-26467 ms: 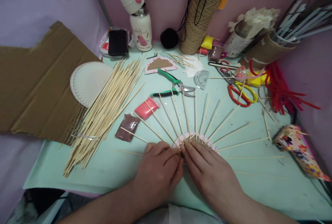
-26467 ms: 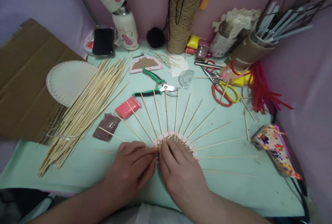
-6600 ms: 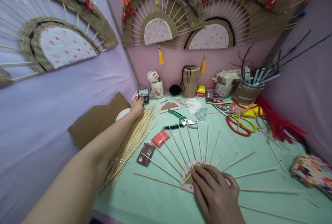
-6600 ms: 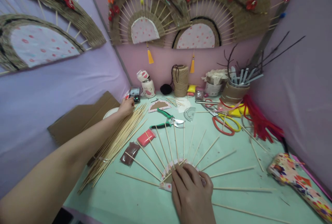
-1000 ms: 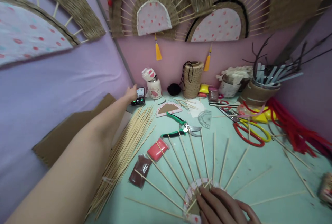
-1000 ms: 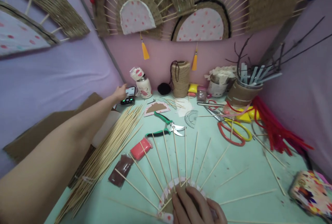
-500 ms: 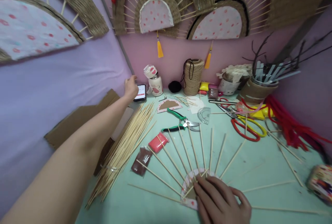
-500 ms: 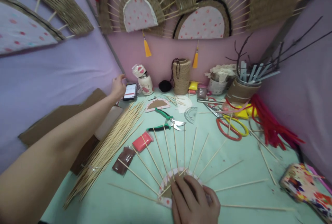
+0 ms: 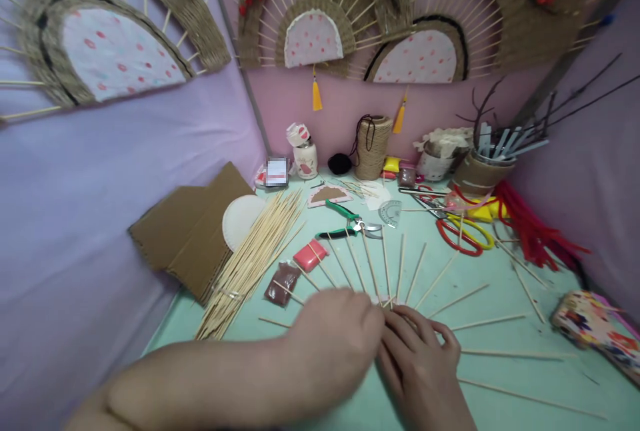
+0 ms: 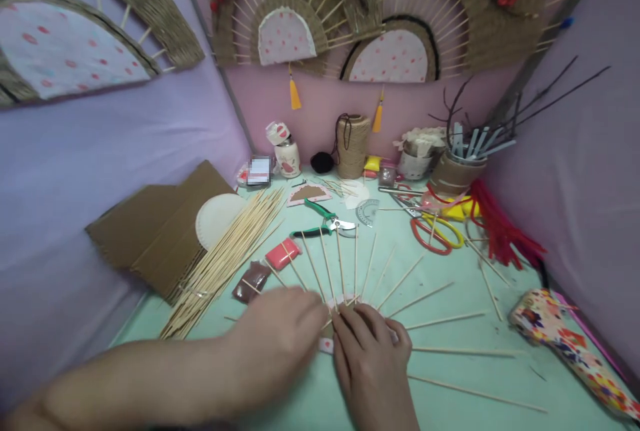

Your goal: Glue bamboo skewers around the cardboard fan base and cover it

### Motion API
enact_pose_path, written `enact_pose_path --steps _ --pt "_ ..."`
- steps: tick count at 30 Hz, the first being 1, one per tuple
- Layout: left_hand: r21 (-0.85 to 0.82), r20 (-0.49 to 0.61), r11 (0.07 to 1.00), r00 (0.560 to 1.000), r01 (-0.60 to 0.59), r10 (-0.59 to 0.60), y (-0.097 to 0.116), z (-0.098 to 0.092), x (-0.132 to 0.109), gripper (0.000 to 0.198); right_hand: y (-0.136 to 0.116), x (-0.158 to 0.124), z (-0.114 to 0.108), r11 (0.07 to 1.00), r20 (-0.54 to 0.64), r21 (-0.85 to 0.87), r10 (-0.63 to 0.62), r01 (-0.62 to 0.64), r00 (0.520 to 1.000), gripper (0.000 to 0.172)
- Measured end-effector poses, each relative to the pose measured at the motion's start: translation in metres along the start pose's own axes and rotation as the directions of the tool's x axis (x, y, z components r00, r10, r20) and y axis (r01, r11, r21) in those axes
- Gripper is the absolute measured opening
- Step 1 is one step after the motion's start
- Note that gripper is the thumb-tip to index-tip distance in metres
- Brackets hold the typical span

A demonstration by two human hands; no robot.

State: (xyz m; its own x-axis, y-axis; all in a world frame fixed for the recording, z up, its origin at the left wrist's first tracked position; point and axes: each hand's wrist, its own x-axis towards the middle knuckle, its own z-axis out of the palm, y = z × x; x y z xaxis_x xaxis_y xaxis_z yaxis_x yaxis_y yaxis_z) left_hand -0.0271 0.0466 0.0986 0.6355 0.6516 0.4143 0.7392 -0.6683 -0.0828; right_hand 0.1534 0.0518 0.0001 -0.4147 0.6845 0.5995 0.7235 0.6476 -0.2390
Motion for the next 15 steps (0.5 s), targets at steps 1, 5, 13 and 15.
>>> enact_pose_path --steps 1,5,13,15 --pt "0.064 0.049 0.998 0.999 0.007 -0.010 0.017 0.006 -0.008 0.014 -0.002 0.001 -0.001 1.000 -0.005 0.003 0.000 0.000 1.000 0.023" --pt "0.194 0.417 0.981 0.907 -0.019 -0.065 0.052 0.022 -0.025 0.038 -0.008 0.001 -0.002 0.995 0.001 0.068 0.068 -0.068 0.998 0.024" --pt "0.149 0.566 0.988 0.816 0.043 -0.121 0.061 0.025 -0.020 0.038 -0.012 -0.005 -0.001 0.967 0.076 0.162 0.187 -0.197 0.979 0.023" --pt "0.130 0.563 0.989 0.815 0.077 -0.137 0.060 0.028 -0.022 0.036 -0.012 -0.004 -0.003 0.971 0.094 0.143 0.181 -0.194 0.979 0.022"
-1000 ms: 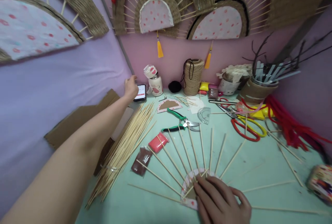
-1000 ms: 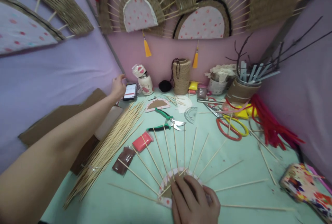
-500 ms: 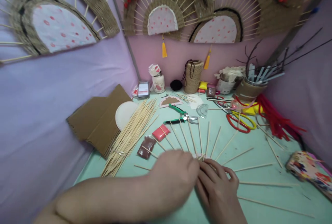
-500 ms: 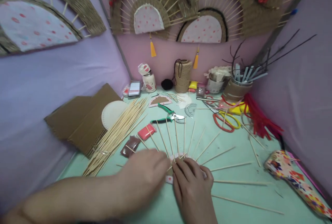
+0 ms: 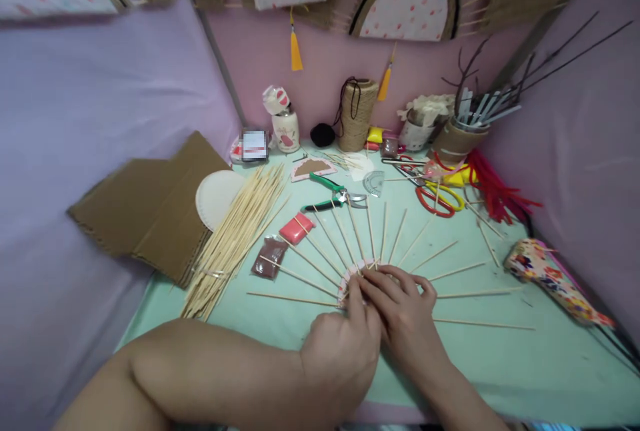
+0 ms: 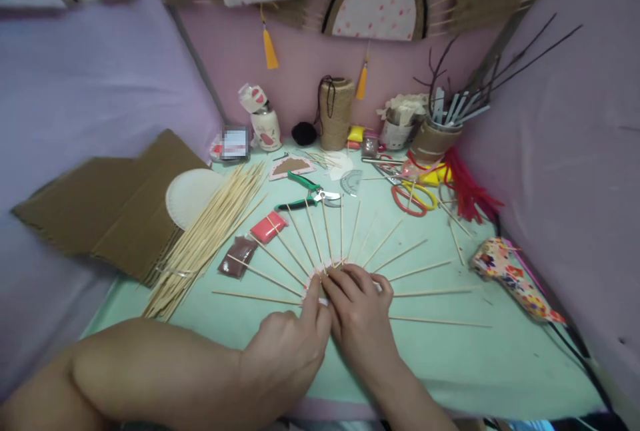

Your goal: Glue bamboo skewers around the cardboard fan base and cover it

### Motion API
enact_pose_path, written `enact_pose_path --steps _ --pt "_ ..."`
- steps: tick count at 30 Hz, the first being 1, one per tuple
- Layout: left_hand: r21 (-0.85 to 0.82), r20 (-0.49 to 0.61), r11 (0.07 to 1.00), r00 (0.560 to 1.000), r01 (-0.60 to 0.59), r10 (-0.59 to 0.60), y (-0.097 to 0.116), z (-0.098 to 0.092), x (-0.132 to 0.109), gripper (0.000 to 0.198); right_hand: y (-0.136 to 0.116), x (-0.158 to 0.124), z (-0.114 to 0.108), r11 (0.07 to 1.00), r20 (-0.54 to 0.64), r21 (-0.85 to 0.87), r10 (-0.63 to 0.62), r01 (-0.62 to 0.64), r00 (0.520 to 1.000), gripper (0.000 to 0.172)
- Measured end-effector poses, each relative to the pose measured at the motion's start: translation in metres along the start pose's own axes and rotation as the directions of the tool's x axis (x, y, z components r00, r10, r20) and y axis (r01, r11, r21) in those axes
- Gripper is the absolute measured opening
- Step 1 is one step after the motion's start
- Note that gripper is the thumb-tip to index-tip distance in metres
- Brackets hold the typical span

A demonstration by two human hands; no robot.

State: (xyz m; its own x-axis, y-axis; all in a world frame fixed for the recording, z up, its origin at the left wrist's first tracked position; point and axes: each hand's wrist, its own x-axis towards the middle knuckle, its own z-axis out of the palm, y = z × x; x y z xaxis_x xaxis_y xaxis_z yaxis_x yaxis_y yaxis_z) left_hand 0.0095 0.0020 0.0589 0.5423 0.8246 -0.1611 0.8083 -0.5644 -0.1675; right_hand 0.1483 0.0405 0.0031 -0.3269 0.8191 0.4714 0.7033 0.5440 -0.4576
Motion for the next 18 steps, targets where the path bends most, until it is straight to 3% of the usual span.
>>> enact_pose_path --steps 7,18 --pt "-0.052 0.020 0.997 0.998 0.056 -0.055 -0.002 -0.002 0.000 0.034 -0.002 0.001 -0.002 1.000 0.015 -0.030 0.005 -0.005 1.000 0.021" --pt "-0.021 -0.092 0.996 0.992 0.090 -0.092 0.005 0.012 -0.008 0.034 -0.001 0.001 0.001 1.000 -0.017 0.001 0.015 -0.015 1.000 0.024"
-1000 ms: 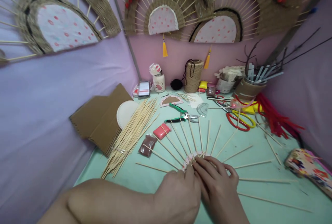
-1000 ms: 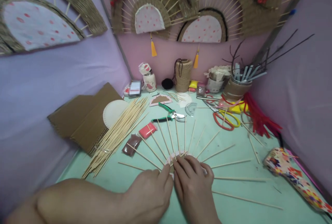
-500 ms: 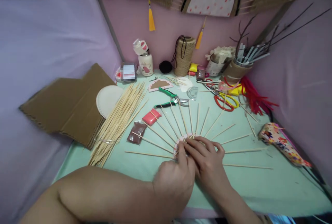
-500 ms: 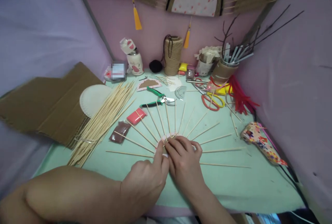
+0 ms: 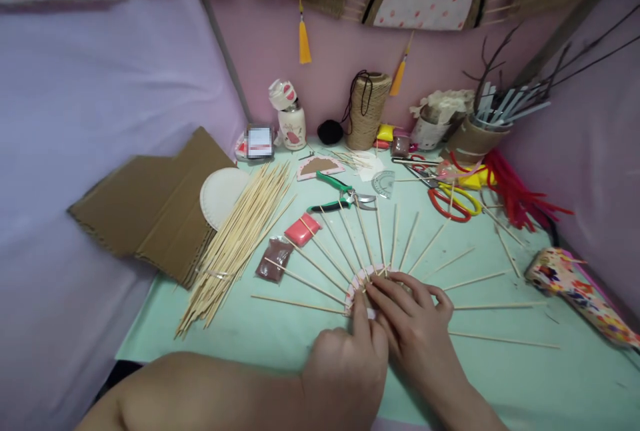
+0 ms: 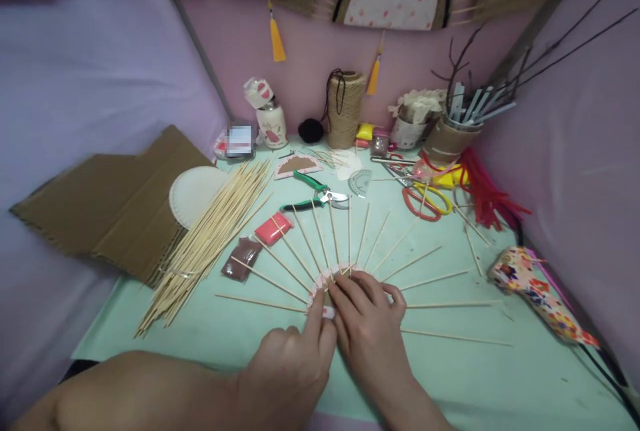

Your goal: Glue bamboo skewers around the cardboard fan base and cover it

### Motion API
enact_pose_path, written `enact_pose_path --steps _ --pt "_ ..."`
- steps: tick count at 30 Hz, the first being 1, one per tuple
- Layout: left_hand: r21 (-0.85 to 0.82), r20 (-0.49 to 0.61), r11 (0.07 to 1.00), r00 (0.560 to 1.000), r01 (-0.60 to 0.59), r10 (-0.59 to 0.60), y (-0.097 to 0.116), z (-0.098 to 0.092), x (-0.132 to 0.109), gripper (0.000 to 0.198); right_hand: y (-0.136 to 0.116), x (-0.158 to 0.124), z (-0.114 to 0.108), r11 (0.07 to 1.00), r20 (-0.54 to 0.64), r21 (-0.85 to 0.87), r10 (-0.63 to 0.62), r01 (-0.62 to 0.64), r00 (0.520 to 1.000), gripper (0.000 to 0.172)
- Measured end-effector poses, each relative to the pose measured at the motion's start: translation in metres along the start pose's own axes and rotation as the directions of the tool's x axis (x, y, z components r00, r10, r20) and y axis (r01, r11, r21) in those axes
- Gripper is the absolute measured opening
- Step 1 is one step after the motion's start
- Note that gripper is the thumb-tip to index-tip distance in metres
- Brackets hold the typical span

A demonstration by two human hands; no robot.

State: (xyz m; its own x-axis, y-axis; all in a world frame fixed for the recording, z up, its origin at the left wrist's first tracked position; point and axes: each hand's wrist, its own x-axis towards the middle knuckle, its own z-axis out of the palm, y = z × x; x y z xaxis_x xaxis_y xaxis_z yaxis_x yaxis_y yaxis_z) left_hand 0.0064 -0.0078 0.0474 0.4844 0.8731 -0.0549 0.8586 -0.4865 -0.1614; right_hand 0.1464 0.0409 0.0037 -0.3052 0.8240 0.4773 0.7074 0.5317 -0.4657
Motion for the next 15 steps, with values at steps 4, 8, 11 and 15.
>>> enact_pose_path --steps 4,8,11,15 --pt "0.001 -0.010 0.999 0.999 -0.043 0.043 0.0010 0.0003 0.0004 0.041 -0.0012 0.0003 0.0001 1.000 -0.015 -0.007 0.000 0.000 1.000 0.025" --pt "-0.007 -0.004 0.998 0.998 -0.066 0.066 0.0002 0.0002 0.0034 0.039 0.0001 0.0000 0.0008 1.000 -0.030 -0.003 -0.014 0.014 0.999 0.027" --pt "-0.013 0.023 0.997 0.997 -0.077 0.077 -0.0027 -0.0021 0.0061 0.039 0.0027 -0.0013 0.0024 0.999 -0.027 -0.030 -0.039 0.038 0.999 0.027" --pt "-0.015 0.069 0.997 0.994 -0.082 0.083 -0.0051 -0.0043 0.0075 0.039 0.0051 -0.0031 0.0045 0.998 -0.027 -0.045 -0.043 0.042 0.999 0.027"
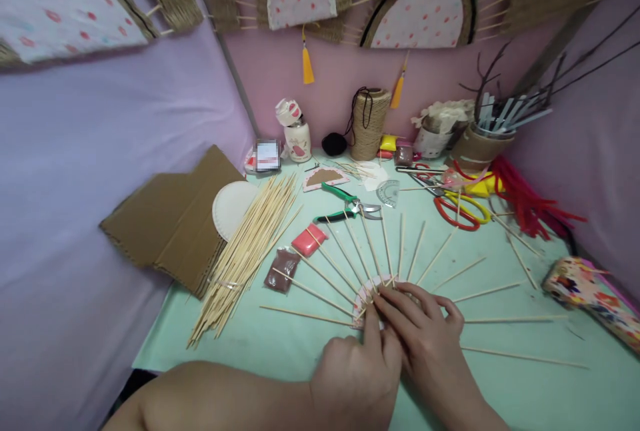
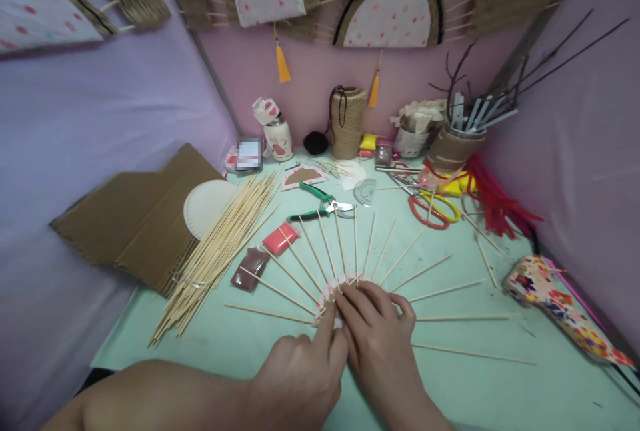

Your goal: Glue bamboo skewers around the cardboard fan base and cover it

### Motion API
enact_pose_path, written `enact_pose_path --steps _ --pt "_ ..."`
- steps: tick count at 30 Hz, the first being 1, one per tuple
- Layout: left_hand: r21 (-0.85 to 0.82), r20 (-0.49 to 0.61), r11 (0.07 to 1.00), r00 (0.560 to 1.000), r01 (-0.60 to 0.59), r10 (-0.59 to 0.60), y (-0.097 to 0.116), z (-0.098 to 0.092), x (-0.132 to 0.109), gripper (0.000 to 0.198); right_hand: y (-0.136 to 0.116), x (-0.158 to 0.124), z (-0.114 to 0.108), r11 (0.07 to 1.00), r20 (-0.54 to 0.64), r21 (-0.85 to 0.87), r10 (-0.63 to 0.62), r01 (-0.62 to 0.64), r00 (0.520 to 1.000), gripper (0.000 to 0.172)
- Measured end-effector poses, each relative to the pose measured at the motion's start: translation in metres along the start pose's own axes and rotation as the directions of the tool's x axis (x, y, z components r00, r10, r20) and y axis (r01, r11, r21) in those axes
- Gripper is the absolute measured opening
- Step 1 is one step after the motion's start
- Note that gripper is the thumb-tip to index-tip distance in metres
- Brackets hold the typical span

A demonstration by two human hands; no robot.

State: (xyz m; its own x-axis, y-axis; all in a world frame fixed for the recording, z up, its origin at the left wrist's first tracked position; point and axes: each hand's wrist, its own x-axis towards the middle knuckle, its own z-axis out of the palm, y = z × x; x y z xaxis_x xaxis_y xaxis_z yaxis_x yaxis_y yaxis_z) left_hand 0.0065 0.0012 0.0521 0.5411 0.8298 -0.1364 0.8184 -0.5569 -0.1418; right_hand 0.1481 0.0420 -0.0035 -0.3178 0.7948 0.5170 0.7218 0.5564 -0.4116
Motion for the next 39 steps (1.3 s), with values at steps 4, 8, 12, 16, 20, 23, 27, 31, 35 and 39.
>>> enact_pose_path --steps 4,8,12,16,20,23,27,31,35,39 --pt "-0.005 -0.008 1.000 1.000 0.019 -0.019 0.000 0.000 0.001 0.035 0.000 0.000 0.001 1.000 -0.006 0.027 0.014 -0.014 1.000 0.028" --pt "-0.024 0.039 0.999 0.998 0.041 -0.040 0.001 0.000 0.003 0.029 0.001 0.000 0.001 0.998 -0.002 0.054 0.024 -0.024 1.000 0.027" --pt "-0.033 0.032 0.999 0.999 0.035 -0.034 0.001 0.004 0.002 0.029 -0.001 0.001 0.001 0.997 -0.011 0.073 0.027 -0.026 1.000 0.026" --pt "-0.060 -0.026 0.996 0.997 0.071 -0.073 0.000 0.011 0.000 0.024 -0.004 0.005 -0.002 0.998 -0.017 0.058 0.032 -0.031 0.999 0.025" --pt "-0.121 -0.106 0.990 0.991 0.074 -0.087 -0.002 0.015 -0.002 0.013 -0.004 0.005 -0.005 0.998 -0.004 0.053 0.024 -0.024 1.000 0.025" --pt "-0.155 -0.182 0.983 0.975 0.100 -0.128 -0.004 0.018 -0.003 0.013 -0.004 0.004 -0.006 0.996 -0.012 0.078 0.039 -0.037 0.999 0.025" --pt "-0.151 -0.288 0.981 0.944 0.121 -0.161 -0.004 0.020 -0.002 0.011 -0.004 0.004 -0.007 0.995 -0.039 0.074 0.077 -0.074 0.996 0.025" --pt "-0.115 -0.383 0.978 0.901 0.172 -0.203 -0.003 0.019 0.000 0.011 -0.005 0.007 -0.008 0.999 -0.048 0.031 0.046 -0.045 0.998 0.027" --pt "-0.081 -0.485 0.974 0.845 0.213 -0.225 -0.002 0.018 0.002 0.014 -0.001 0.007 -0.006 0.999 -0.071 -0.032 -0.019 0.016 0.997 0.030" --pt "-0.058 -0.521 0.980 0.831 0.192 -0.194 -0.006 0.018 0.004 0.015 0.007 0.007 -0.005 0.991 -0.034 -0.082 -0.113 0.110 0.993 0.025"
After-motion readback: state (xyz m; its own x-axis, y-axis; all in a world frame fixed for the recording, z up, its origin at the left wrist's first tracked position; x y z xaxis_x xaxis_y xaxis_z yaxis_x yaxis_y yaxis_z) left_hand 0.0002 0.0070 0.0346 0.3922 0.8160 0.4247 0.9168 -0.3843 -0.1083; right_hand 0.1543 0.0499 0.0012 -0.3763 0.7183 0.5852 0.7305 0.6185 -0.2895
